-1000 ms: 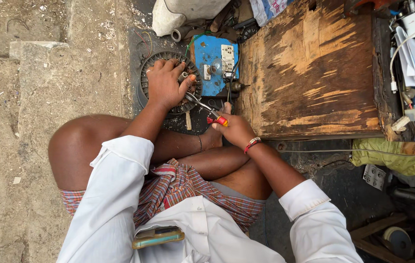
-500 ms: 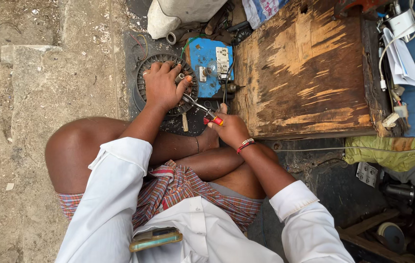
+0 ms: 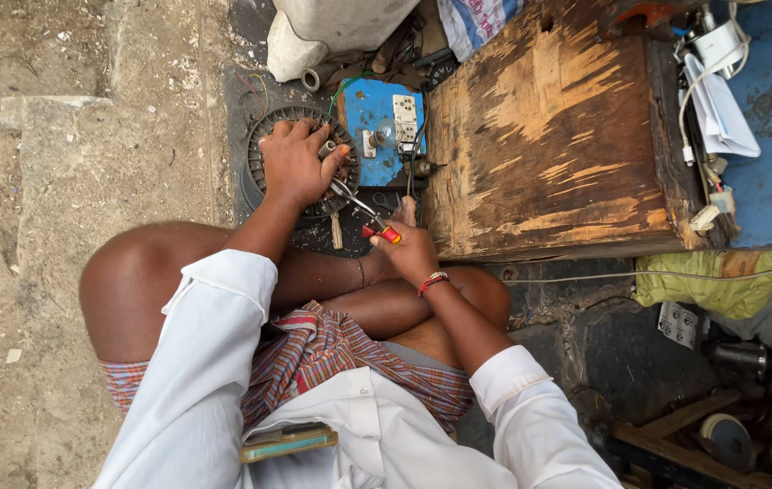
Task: The person sits on the ground dismantling an electric motor armature, using pliers and a screwdriver to grip and pull copper wire out of the motor windings one piece at a time, collecting the extracted wire beside them.
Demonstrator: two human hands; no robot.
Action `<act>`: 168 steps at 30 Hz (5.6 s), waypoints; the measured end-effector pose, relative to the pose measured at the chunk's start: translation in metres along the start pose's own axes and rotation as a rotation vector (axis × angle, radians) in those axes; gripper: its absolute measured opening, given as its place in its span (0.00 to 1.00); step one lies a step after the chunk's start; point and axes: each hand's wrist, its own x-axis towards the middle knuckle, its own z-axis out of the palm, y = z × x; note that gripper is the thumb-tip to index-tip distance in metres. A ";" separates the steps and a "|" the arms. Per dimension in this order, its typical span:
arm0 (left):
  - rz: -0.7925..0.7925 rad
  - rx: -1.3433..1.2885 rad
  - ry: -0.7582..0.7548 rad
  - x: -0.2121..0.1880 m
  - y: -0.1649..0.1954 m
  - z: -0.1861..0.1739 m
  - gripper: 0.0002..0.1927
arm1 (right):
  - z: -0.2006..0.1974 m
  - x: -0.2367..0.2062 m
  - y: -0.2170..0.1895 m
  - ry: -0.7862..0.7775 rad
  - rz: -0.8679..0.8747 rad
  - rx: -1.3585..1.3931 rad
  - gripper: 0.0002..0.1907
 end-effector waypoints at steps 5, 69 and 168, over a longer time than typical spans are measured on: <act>0.018 0.010 0.001 0.003 0.001 -0.004 0.30 | -0.013 0.012 -0.004 -0.172 0.084 -0.020 0.16; 0.142 0.054 -0.028 0.000 -0.017 0.001 0.30 | -0.006 0.007 0.005 -0.147 -0.024 -0.370 0.24; 0.088 -0.073 0.046 -0.004 -0.015 0.011 0.31 | -0.002 0.007 0.050 -0.388 0.461 0.682 0.16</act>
